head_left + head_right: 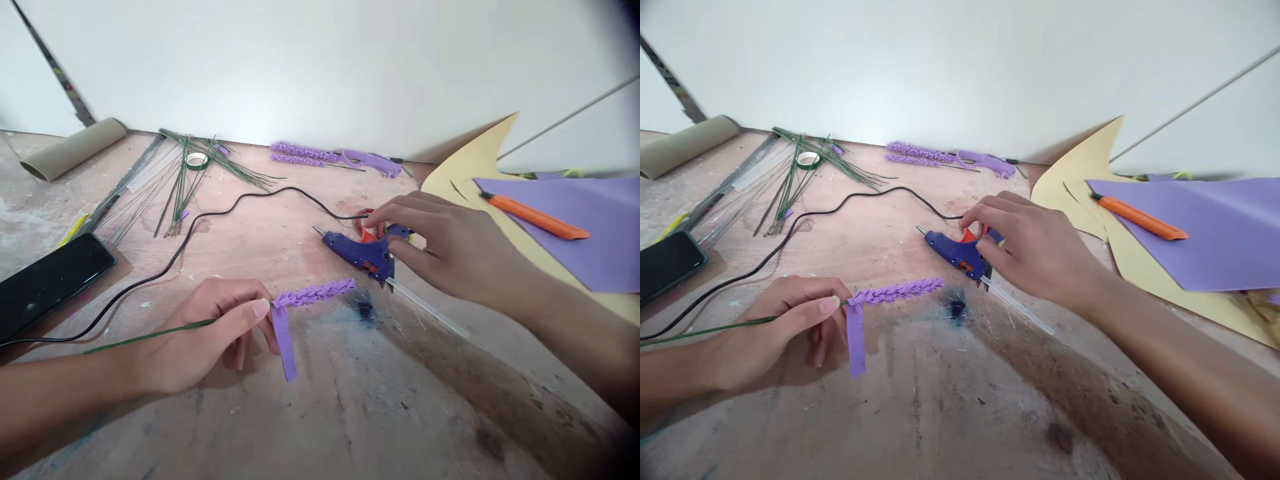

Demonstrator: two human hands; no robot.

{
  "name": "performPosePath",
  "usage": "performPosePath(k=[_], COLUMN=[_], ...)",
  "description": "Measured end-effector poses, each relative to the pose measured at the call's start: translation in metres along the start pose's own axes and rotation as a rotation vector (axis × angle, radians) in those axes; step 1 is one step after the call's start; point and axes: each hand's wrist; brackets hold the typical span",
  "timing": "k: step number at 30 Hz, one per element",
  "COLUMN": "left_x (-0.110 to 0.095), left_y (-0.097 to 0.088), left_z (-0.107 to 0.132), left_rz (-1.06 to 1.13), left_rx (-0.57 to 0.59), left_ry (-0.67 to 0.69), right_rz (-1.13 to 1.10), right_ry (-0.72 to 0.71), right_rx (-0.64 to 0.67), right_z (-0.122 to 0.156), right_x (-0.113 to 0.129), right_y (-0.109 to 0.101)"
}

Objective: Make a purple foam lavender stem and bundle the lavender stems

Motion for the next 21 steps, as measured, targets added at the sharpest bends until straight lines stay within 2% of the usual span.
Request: performPosePath(k=[2, 3, 5, 7, 11, 18, 21], left_x=[0.0, 0.0, -0.001, -0.002, -0.002, -0.001, -0.001], left_y=[0.0, 0.0, 0.001, 0.001, 0.001, 0.001, 0.001], left_z=[0.0, -0.001, -0.001, -0.001, -0.002, -0.001, -0.001], left_rz=[0.028, 0.042, 0.057, 0.065, 0.091, 0.107, 0.109], left_rx=[0.002, 0.003, -0.005, -0.02, -0.06, -0.086, -0.08], left_ry=[-0.007, -0.008, -0.013, -0.013, -0.006, -0.009, -0.01], right_rz=[-0.043, -0.077, -0.125, -0.131, -0.177, -0.433, -0.522], right_ry=[-0.036, -0.052, -0.069, -0.078, -0.118, 0.016, -0.046], right_rx=[0.152, 0.183, 0.185, 0.159, 0.14, -0.264, -0.254], right_z=[0.0, 0.0, 0.001, 0.001, -0.001, 0.012, 0.027], right_x=[-0.026, -0.035, -0.043, -0.041, -0.021, 0.041, 0.065], right_y=[0.003, 0.004, 0.008, 0.011, 0.017, 0.025, 0.029])
Point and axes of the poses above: each hand's wrist, its own z-axis away from the middle knuckle, its own y-axis out of the palm, x = y × z
